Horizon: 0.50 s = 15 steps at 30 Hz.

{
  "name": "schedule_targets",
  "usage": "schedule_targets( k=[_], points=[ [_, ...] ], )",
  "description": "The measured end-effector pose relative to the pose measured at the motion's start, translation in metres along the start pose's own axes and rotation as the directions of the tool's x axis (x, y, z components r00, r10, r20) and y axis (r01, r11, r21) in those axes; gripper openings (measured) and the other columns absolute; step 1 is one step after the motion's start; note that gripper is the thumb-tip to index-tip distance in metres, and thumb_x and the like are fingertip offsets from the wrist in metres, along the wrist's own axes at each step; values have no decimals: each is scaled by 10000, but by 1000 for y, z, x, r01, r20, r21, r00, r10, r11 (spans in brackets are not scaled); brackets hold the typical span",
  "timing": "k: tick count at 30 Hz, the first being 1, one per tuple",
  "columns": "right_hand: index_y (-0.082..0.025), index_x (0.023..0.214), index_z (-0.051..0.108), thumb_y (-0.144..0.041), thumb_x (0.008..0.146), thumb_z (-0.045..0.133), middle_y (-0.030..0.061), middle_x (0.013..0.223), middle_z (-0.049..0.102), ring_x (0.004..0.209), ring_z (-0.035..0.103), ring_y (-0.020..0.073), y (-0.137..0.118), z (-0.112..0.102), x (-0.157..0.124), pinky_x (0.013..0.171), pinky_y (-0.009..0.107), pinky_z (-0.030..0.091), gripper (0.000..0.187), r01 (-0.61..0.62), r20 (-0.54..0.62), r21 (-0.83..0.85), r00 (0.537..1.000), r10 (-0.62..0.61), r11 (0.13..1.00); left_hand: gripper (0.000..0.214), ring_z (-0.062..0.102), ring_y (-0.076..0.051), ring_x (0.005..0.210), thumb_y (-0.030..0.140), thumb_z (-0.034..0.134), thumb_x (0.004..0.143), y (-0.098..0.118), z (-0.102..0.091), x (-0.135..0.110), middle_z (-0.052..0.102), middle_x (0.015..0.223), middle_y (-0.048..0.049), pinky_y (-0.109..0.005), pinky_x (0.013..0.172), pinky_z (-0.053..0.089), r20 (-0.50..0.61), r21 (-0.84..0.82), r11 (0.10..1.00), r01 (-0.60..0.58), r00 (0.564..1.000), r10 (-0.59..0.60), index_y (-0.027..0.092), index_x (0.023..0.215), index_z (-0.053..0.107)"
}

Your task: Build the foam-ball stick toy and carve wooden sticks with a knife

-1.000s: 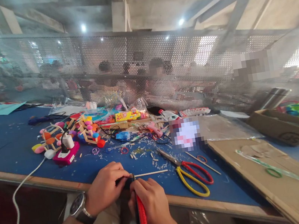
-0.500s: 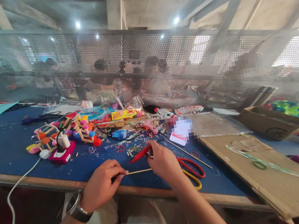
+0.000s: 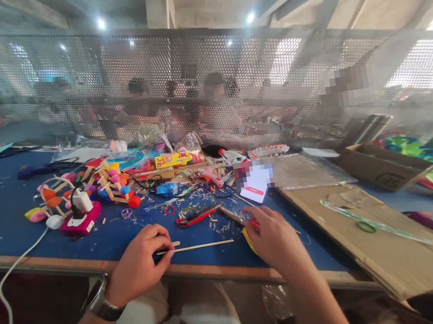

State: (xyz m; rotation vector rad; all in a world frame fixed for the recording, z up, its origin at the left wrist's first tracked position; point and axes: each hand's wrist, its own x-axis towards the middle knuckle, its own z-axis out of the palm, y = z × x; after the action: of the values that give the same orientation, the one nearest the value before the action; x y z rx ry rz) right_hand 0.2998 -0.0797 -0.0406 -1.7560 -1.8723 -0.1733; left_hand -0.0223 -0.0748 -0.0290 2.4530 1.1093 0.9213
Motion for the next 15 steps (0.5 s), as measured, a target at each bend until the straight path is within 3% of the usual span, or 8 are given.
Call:
schedule_targets(
  k=[2, 5, 11, 15],
  points=[
    [-204, 1023, 768, -336, 922, 508, 126, 964, 782, 870, 736, 293, 24, -3, -14, 820, 415, 561, 309, -4, -38, -96, 999, 1, 995, 135, 634, -219, 968, 71, 606, 894, 0, 0, 0, 668, 980, -55, -355, 870, 523, 4, 2, 1000, -10, 1000, 10, 179, 829, 656],
    [-217, 979, 791, -335, 924, 518, 108, 922, 790, 857, 741, 287, 41, -3, -28, 823, 414, 575, 302, 2, 15, -117, 1000, -1, 993, 137, 620, -220, 965, 77, 569, 922, 0, 0, 0, 663, 988, -59, -356, 861, 522, 5, 23, 999, -33, 999, 33, 180, 859, 636],
    [-206, 1082, 812, -340, 903, 629, 113, 1009, 810, 961, 758, 300, 33, -4, -24, 881, 410, 590, 289, -11, 135, -82, 991, 22, 997, 178, 601, -221, 950, 112, 513, 990, 1, -2, 1, 659, 992, -57, -365, 852, 512, 21, 42, 998, -40, 999, 39, 194, 863, 606],
    [-234, 1090, 811, -317, 905, 635, 101, 1051, 814, 974, 765, 291, 34, -5, -22, 874, 398, 594, 269, -26, 155, -24, 987, 29, 999, 126, 602, -231, 978, 84, 566, 933, 2, -4, 1, 656, 1014, -58, -386, 889, 511, 20, 47, 998, -37, 999, 36, 198, 895, 604]
  ],
)
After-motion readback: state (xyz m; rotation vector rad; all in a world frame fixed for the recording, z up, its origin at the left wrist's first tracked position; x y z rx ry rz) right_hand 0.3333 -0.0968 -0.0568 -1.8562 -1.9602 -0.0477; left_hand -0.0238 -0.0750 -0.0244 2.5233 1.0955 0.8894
